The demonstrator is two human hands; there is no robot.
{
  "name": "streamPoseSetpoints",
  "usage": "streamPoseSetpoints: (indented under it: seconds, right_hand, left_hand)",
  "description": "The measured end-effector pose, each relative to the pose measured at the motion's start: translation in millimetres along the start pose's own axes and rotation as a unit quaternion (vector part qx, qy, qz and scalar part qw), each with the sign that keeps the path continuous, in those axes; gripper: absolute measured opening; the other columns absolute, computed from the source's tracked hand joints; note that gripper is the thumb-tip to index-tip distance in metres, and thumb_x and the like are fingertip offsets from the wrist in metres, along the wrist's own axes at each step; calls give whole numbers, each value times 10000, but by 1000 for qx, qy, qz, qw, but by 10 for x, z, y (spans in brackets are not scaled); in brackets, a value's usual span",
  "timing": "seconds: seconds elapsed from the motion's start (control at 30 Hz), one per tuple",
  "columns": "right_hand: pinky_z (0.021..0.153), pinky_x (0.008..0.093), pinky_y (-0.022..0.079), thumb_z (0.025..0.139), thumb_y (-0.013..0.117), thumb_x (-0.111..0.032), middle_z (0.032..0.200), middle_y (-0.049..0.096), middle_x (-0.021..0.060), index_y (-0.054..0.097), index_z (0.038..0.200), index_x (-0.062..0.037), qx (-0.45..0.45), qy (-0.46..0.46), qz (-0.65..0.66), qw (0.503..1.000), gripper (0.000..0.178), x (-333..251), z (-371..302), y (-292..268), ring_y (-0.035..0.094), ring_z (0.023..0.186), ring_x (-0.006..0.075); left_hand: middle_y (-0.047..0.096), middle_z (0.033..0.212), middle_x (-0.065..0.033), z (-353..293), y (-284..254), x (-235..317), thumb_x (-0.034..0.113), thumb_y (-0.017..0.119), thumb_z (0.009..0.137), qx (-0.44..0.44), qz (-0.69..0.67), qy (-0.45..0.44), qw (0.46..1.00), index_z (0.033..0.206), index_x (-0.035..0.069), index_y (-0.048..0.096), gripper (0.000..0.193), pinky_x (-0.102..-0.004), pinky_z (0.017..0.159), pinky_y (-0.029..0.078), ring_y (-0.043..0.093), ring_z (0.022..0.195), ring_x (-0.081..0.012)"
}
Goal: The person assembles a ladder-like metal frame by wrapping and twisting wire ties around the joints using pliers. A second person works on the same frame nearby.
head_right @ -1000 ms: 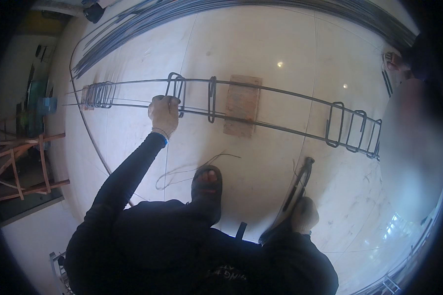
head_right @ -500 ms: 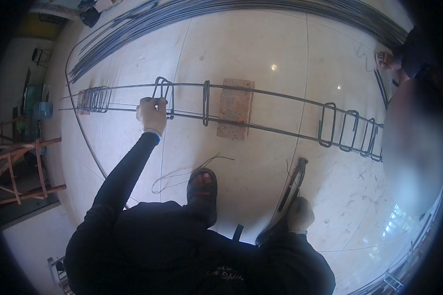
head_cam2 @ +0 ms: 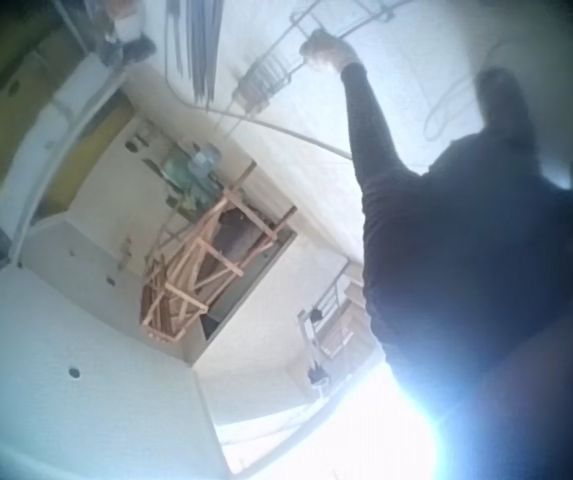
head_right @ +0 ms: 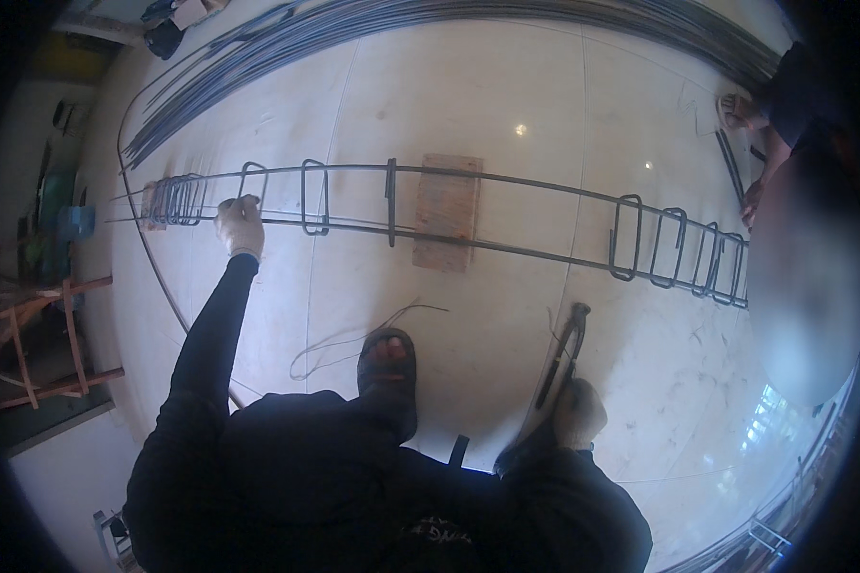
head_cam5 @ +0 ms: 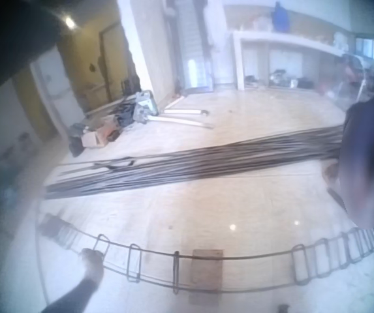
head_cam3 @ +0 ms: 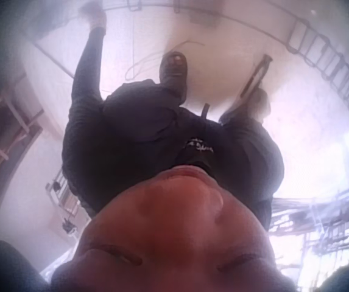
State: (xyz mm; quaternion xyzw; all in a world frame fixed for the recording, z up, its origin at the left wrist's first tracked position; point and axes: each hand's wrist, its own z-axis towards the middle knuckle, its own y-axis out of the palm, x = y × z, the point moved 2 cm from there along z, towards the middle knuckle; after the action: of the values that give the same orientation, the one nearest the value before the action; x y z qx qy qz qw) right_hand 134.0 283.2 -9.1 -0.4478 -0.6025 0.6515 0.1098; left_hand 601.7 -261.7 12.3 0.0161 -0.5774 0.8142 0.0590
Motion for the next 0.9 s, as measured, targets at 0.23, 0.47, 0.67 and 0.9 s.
streamPoseSetpoints:
  seconds: [0.23, 0.47, 0.67, 0.9]
  right_hand:
    - [752, 462, 590, 913, 702, -143, 911, 757, 153, 770, 987, -95, 18, 5, -3, 1000, 112, -48, 14, -74, 749, 852, 389]
    - [738, 468, 585, 926, 705, -169, 917, 759, 150, 770, 986, -98, -3, 12, -19, 1000, 113, -25, 13, -33, 746, 850, 394]
    - [733, 464, 584, 925, 706, -169, 908, 755, 152, 767, 981, -98, 3, 11, -4, 1000, 109, -68, 4, -49, 744, 843, 395]
    - [712, 459, 587, 914, 714, -157, 870, 747, 162, 770, 968, -104, 27, 24, -5, 999, 94, -71, -20, -43, 745, 812, 390]
  left_hand:
    - [718, 1179, -159, -350, -436, 1291, 356, 789, 931, 103, -121, 174, 972, 1148, 60, 747, 370, -490, 938, 518, 662, 1133, -366]
    - [747, 993, -89, -724, -665, 2437, 403, 800, 893, -203, -144, 172, 953, 1102, 86, 758, 382, -460, 863, 516, 705, 932, -314]
    - [728, 979, -112, -766, -493, 2379, 299, 759, 913, -161, -168, 226, 946, 1085, 74, 749, 283, -503, 867, 491, 681, 937, -339]
    - [704, 1210, -197, -505, -494, 1982, 252, 805, 897, 54, -105, 160, 980, 1325, -14, 652, 527, -500, 1046, 482, 654, 1175, -398]
